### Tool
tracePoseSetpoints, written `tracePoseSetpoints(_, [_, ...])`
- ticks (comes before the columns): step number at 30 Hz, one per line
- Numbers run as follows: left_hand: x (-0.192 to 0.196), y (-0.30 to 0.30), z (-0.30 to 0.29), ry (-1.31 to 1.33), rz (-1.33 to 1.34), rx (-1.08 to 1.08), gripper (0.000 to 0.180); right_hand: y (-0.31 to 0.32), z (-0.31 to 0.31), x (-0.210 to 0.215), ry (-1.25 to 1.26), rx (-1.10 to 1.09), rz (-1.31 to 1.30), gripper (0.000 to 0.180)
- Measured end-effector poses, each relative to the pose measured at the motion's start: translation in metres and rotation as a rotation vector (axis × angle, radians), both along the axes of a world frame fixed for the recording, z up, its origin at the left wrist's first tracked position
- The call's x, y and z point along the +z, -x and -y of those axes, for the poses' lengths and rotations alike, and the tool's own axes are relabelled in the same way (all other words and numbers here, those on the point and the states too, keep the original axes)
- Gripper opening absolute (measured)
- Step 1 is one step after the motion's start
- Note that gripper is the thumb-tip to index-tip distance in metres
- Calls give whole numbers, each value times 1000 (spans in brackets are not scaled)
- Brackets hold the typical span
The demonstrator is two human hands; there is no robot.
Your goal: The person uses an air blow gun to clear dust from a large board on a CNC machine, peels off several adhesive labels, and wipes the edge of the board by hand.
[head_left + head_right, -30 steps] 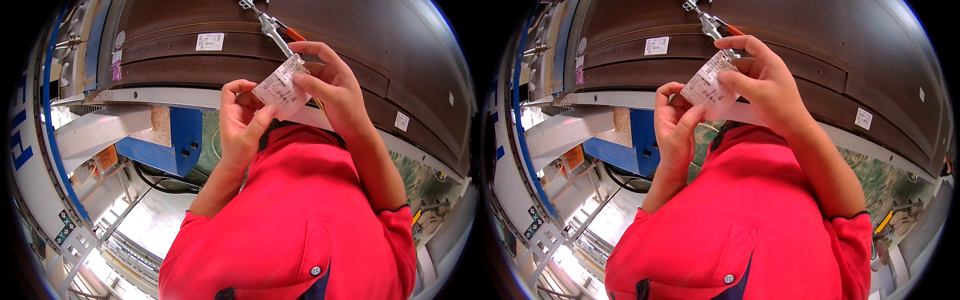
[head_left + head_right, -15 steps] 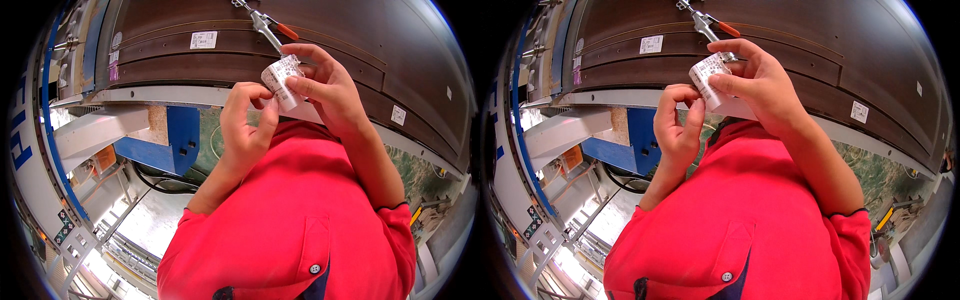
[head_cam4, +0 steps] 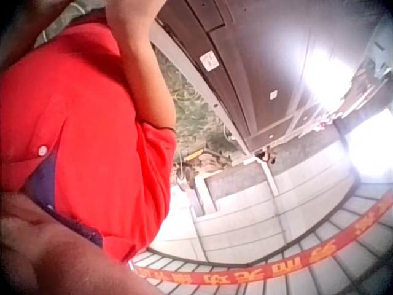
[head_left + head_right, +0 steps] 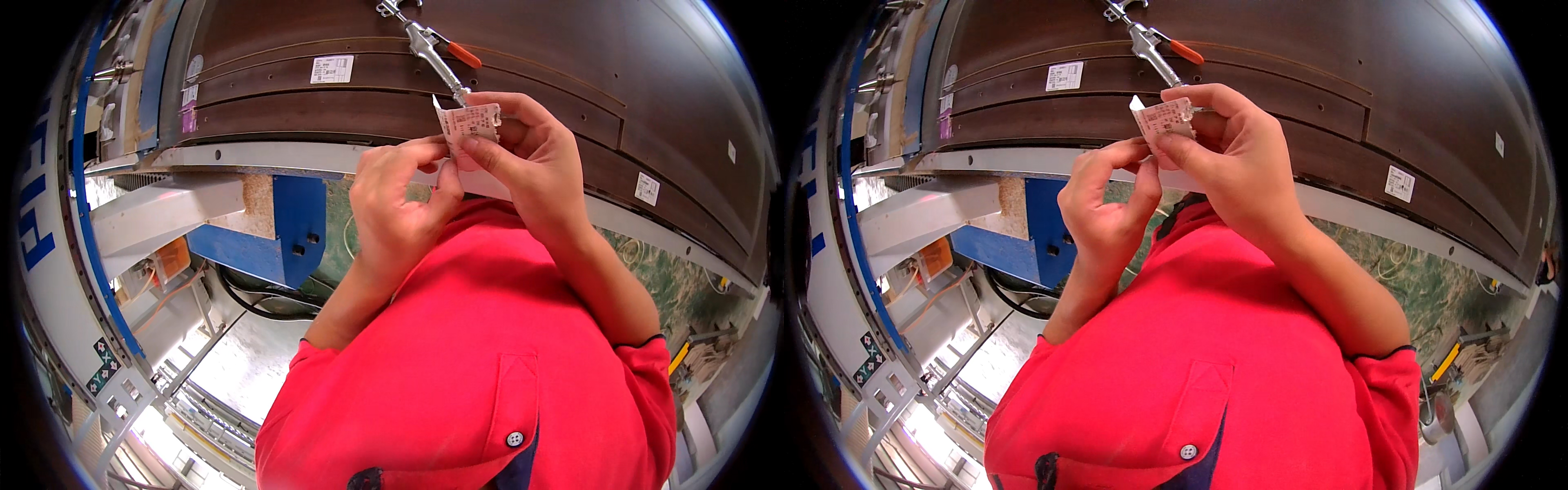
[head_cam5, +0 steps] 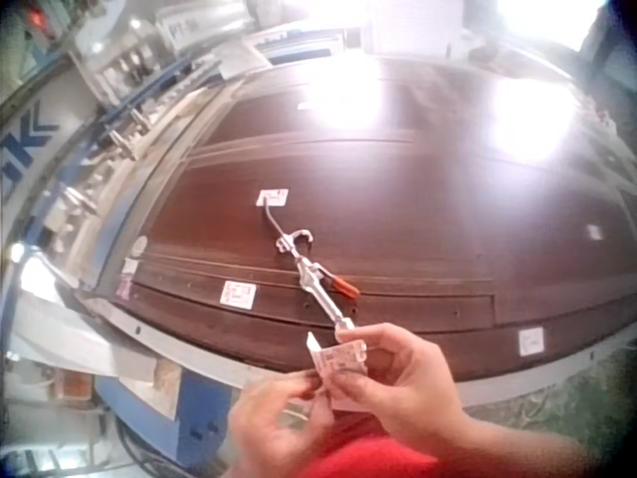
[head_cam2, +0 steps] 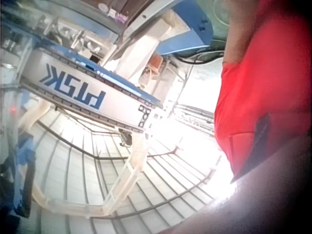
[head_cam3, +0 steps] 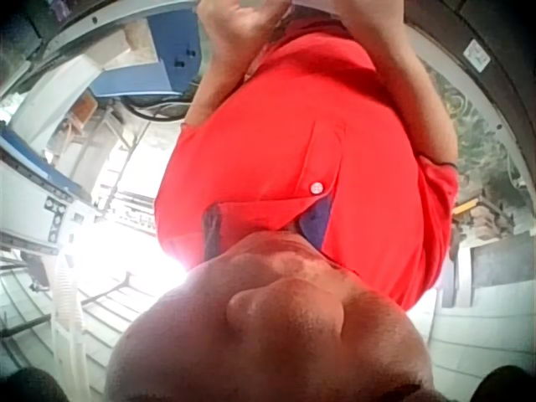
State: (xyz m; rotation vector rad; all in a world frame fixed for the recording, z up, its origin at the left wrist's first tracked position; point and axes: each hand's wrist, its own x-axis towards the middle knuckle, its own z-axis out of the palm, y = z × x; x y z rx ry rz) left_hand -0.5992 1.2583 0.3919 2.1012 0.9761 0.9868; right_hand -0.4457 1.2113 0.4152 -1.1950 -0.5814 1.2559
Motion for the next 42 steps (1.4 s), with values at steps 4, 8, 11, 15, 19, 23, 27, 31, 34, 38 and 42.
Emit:
tracePoseSetpoints(4, [-3,-2,3,-44,15,17,14,2,4,-2,-2,-18,19,34])
tracePoseSetpoints(8, [-3,-4,2,-25,-3,19,14,0,3,-6,-9,-38,34,33])
tracePoseSetpoints(11, [-2,-5,2,42,25,-9,18,0,2,-6,-21,-71,23,34])
tracePoseSetpoints(15, [1,-3,5,181,40,-61,26,-5,1,-5,21,-89,-71,38])
tracePoseSetpoints(19, [5,-6,7,226,61,-71,27,-5,2,-7,-18,-90,-100,41])
tracePoseSetpoints(23, [6,-10,9,235,73,-62,25,-3,2,-7,-49,-104,-83,41])
tracePoseSetpoints(27, [7,-12,10,224,80,-58,23,-6,3,-7,-84,-99,-85,41])
tracePoseSetpoints(31, [12,-16,13,253,130,-30,20,-6,3,-8,-115,-110,-39,41])
tracePoseSetpoints(34, [9,-16,16,294,199,-33,20,-4,4,-5,-131,-131,-9,41])
tracePoseSetpoints(38, [8,-18,21,370,275,-16,20,-1,5,-6,-194,-158,80,41])
tracePoseSetpoints(42, [9,-20,28,597,413,-1,23,1,6,-7,-280,-187,205,41])
